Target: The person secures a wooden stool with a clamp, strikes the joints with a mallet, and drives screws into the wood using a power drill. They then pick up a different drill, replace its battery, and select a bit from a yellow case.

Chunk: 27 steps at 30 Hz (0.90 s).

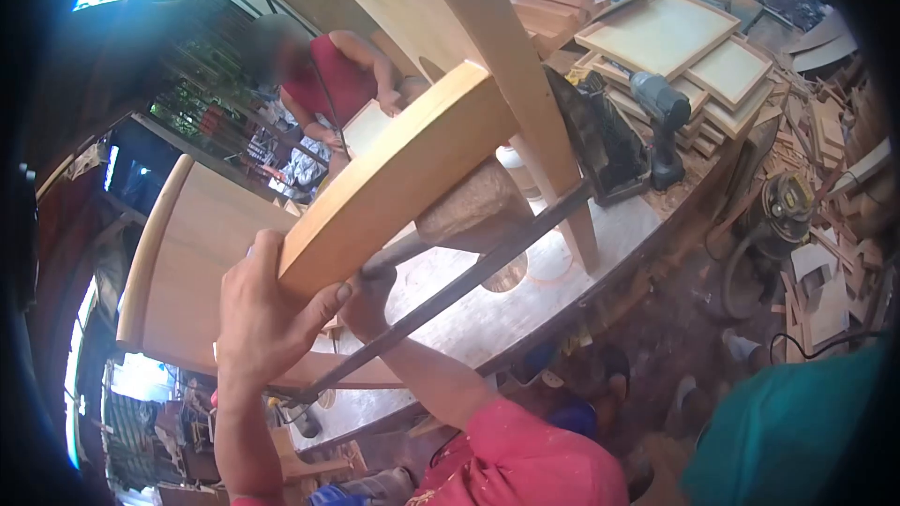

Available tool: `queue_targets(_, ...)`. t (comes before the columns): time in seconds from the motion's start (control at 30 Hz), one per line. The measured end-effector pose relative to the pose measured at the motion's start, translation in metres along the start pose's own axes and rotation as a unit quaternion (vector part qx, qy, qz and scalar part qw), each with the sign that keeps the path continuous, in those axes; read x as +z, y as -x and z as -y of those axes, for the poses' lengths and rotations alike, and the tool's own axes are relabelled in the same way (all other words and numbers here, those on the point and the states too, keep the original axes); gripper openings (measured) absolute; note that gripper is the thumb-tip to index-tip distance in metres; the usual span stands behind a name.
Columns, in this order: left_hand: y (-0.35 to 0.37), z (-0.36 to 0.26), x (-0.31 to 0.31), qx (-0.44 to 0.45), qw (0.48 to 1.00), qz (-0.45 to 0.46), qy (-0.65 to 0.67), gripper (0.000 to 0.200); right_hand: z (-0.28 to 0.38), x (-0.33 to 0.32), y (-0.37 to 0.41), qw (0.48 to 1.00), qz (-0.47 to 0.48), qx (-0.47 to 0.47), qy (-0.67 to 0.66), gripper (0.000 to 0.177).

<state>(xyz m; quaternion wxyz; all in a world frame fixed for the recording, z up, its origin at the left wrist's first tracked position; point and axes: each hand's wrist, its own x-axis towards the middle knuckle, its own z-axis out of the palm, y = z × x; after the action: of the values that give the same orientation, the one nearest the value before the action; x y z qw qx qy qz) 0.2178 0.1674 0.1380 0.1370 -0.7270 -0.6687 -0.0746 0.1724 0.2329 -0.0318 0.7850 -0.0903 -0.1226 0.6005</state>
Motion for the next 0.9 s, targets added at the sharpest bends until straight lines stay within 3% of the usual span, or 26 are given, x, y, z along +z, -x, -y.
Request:
queue_targets(0.07, 0.002, -0.001, 0.001, 0.003, 1.000, 0.005, 0.002, 0.056, -0.005, -0.011, -0.002, 0.999, 0.009, 0.043, -0.025, 0.013)
queue_targets(0.2, 0.001, -0.001, 0.002, 0.001, 1.000, -0.009, -0.008, 0.058, 0.004, -0.014, -0.003, 0.983, -0.086, 0.140, -0.086, 0.014)
queue_targets(0.23, -0.002, -0.001, 0.002, 0.008, 1.000, -0.022, -0.006, 0.056, -0.024, -0.007, 0.000, 0.994, -0.061, -0.040, 0.076, 0.019)
queue_targets(0.3, 0.001, 0.001, 0.003, 0.020, 1.000, -0.022, -0.011, 0.053, -0.030, -0.015, -0.002, 0.998, 0.032, -0.031, 0.049, 0.021)
queue_targets(0.4, 0.001, 0.001, 0.002, 0.043, 0.998, -0.031, -0.014, 0.054, 0.002, -0.009, -0.014, 0.998, -0.034, -0.020, 0.042, 0.024)
queue_targets(0.53, 0.001, -0.002, 0.001, -0.001, 1.000, -0.012, -0.011, 0.060, 0.022, -0.007, -0.009, 0.975, -0.131, 0.157, -0.088, 0.026)
queue_targets(0.57, 0.001, -0.002, 0.001, -0.001, 1.000, -0.013, -0.012, 0.060, 0.029, 0.002, -0.008, 0.984, -0.127, 0.114, -0.044, 0.024)
queue_targets(0.67, 0.001, -0.002, 0.003, 0.008, 1.000, -0.015, -0.010, 0.059, -0.043, -0.026, 0.002, 0.997, 0.007, -0.062, 0.056, 0.022)
queue_targets(0.77, 0.000, -0.004, 0.000, 0.014, 1.000, -0.019, -0.008, 0.057, 0.008, -0.009, -0.011, 0.999, -0.038, -0.018, -0.026, 0.017)
queue_targets(0.9, 0.003, -0.005, 0.003, 0.011, 0.999, -0.023, -0.019, 0.057, 0.015, -0.015, -0.002, 0.993, -0.091, 0.066, -0.045, 0.010)
